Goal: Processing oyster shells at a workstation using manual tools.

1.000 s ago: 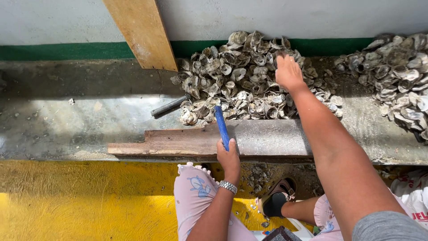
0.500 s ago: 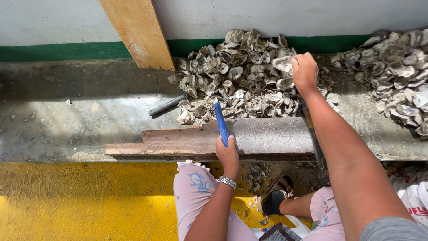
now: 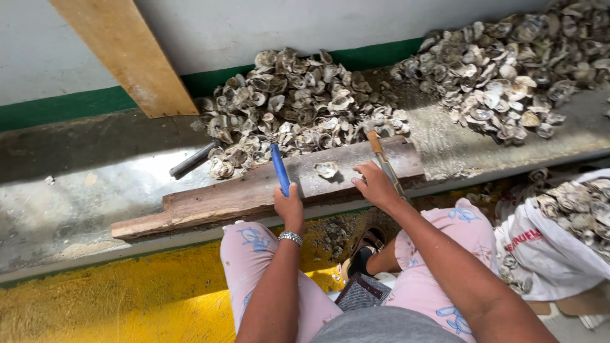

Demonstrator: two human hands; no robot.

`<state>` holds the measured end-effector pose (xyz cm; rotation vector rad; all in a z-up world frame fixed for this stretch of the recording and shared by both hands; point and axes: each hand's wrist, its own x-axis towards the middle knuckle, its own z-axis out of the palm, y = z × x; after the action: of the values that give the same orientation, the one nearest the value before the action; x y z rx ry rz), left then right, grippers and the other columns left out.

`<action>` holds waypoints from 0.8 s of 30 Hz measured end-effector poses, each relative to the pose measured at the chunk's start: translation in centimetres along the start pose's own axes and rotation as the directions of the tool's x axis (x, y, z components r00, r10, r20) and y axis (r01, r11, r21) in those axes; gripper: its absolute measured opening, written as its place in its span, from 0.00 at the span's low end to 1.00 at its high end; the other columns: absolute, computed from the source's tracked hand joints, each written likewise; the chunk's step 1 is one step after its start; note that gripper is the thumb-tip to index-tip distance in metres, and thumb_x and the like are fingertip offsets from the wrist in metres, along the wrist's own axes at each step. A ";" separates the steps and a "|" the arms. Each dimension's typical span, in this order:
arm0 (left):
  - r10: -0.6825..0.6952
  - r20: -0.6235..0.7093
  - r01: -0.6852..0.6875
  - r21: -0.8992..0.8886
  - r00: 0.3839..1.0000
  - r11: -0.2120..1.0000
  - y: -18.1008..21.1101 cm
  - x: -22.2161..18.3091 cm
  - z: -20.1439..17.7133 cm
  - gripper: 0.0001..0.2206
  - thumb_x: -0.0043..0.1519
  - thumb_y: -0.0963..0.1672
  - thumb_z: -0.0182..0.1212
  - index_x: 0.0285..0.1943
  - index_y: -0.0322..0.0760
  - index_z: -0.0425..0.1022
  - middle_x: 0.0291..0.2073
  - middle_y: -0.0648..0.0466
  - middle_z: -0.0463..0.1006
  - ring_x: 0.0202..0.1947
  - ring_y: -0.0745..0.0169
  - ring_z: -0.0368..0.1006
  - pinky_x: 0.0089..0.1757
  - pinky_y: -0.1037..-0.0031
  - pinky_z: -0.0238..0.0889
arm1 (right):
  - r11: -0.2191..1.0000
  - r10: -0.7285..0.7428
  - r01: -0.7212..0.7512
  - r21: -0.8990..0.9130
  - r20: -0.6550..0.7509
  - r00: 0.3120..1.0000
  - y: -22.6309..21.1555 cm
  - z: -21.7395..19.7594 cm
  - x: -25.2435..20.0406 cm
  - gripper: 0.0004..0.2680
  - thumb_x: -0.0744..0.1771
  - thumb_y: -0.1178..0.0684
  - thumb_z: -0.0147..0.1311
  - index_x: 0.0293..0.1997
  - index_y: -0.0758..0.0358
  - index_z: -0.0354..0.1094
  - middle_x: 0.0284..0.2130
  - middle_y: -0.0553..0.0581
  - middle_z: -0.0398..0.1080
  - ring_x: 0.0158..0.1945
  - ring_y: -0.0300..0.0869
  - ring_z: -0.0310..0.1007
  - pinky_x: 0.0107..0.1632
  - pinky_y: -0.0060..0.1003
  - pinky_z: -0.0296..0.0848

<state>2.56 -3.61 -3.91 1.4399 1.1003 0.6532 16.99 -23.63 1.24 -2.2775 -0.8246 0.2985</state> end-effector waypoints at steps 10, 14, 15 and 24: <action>-0.093 0.249 0.153 -0.232 0.964 0.961 2.1 -2.1 -1.9 0.12 0.70 0.49 0.51 0.37 0.39 0.65 0.21 0.59 0.68 0.17 0.74 0.61 0.21 0.78 0.57 | 0.886 0.238 -0.294 -0.358 -0.193 0.952 8.6 -1.3 -1.0 0.24 0.64 0.48 0.62 0.63 0.67 0.57 0.53 0.68 0.61 0.53 0.59 0.64 0.51 0.53 0.68; -0.086 0.297 0.144 -0.180 0.951 0.973 1.2 -2.3 -1.9 0.11 0.68 0.49 0.52 0.37 0.39 0.66 0.19 0.59 0.69 0.16 0.72 0.63 0.20 0.78 0.58 | 0.936 0.351 -0.349 0.052 -0.046 0.935 8.8 -0.9 -0.1 0.15 0.70 0.45 0.55 0.51 0.71 0.66 0.37 0.63 0.67 0.36 0.48 0.70 0.38 0.46 0.71; -0.063 0.313 0.122 -0.171 0.948 0.978 0.9 -1.9 -1.5 0.12 0.68 0.49 0.53 0.37 0.38 0.67 0.19 0.58 0.69 0.16 0.72 0.64 0.20 0.77 0.58 | 0.854 0.433 -0.435 0.285 0.076 0.898 8.0 -1.5 0.0 0.16 0.70 0.42 0.53 0.47 0.71 0.69 0.29 0.59 0.68 0.29 0.43 0.68 0.32 0.43 0.69; 0.093 0.269 -0.137 0.150 0.959 0.979 1.5 -2.8 -1.7 0.15 0.66 0.52 0.56 0.46 0.37 0.75 0.23 0.52 0.75 0.22 0.60 0.71 0.29 0.66 0.65 | 0.765 0.196 -0.149 0.626 -0.006 0.981 0.2 -6.4 -6.6 0.12 0.70 0.47 0.46 0.51 0.65 0.67 0.26 0.48 0.71 0.24 0.31 0.69 0.27 0.27 0.73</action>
<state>0.32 -5.17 -1.60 1.6922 0.8854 0.4432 14.72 -31.33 5.71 -1.7131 -0.3856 0.4909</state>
